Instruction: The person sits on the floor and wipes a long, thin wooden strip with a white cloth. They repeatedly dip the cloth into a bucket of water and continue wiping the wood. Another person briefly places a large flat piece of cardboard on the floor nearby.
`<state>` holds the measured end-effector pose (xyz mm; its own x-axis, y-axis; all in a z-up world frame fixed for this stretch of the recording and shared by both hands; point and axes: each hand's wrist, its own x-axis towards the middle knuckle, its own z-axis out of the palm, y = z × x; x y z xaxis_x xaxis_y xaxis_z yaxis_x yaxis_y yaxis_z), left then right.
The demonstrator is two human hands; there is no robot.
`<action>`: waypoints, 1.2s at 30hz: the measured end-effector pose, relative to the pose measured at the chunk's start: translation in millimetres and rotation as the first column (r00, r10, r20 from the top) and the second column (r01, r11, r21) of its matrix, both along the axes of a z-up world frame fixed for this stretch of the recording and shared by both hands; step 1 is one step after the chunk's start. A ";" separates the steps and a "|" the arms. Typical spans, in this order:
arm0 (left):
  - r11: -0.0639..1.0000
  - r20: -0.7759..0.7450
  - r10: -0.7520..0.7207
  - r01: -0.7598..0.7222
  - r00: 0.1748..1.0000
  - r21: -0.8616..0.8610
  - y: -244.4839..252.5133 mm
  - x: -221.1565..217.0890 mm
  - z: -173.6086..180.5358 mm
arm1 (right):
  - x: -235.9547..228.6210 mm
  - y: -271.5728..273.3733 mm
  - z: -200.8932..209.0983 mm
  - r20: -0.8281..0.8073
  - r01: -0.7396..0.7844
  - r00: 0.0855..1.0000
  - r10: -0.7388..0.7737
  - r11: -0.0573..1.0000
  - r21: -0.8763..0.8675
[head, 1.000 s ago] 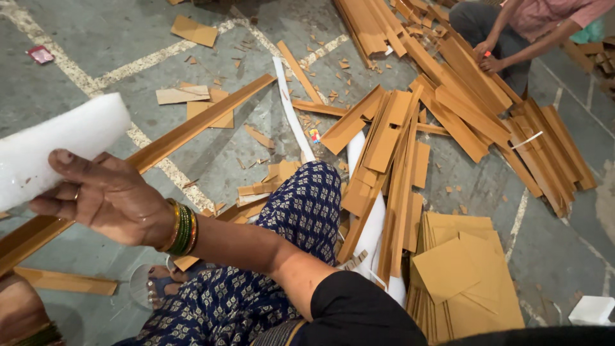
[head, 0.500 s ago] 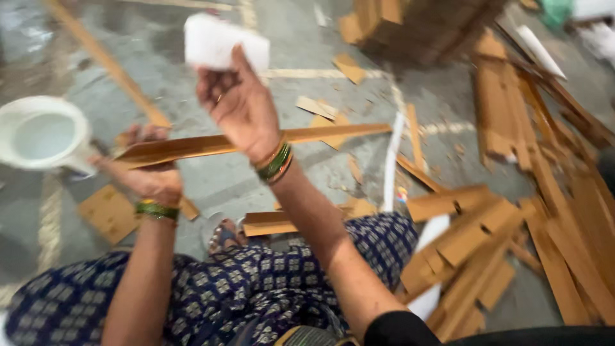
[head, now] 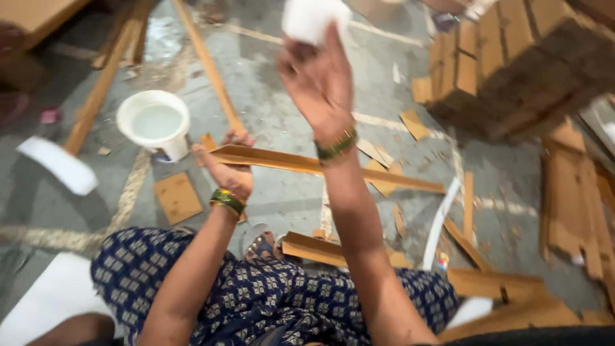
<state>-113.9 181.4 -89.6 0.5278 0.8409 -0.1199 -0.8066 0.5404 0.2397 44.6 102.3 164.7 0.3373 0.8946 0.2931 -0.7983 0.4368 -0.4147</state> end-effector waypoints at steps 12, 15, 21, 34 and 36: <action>1.000 -0.059 0.015 -0.017 0.998 -0.026 -8.3 5.1 16.9 | -28.6 -44.5 -110.1 -0.212 -0.007 0.974 -0.076 0.930 -0.368; 1.000 -0.075 0.023 -0.024 0.997 -0.013 -9.3 3.2 19.0 | -29.3 -48.1 -122.9 -0.227 -0.011 0.971 -0.078 0.930 -0.367; 1.000 -0.077 0.018 -0.019 0.997 -0.019 -10.8 2.7 21.1 | -31.4 -55.4 -125.9 -0.220 -0.013 0.973 -0.072 0.933 -0.361; 0.999 -0.072 0.032 -0.034 0.997 -0.027 -7.7 2.0 19.1 | -35.2 -43.8 -123.4 -0.231 -0.013 0.969 -0.085 0.919 -0.394; 0.999 -0.059 0.045 -0.046 0.997 -0.022 -7.8 5.2 13.3 | -38.5 -32.5 -120.4 -0.244 -0.039 0.968 -0.056 0.929 -0.369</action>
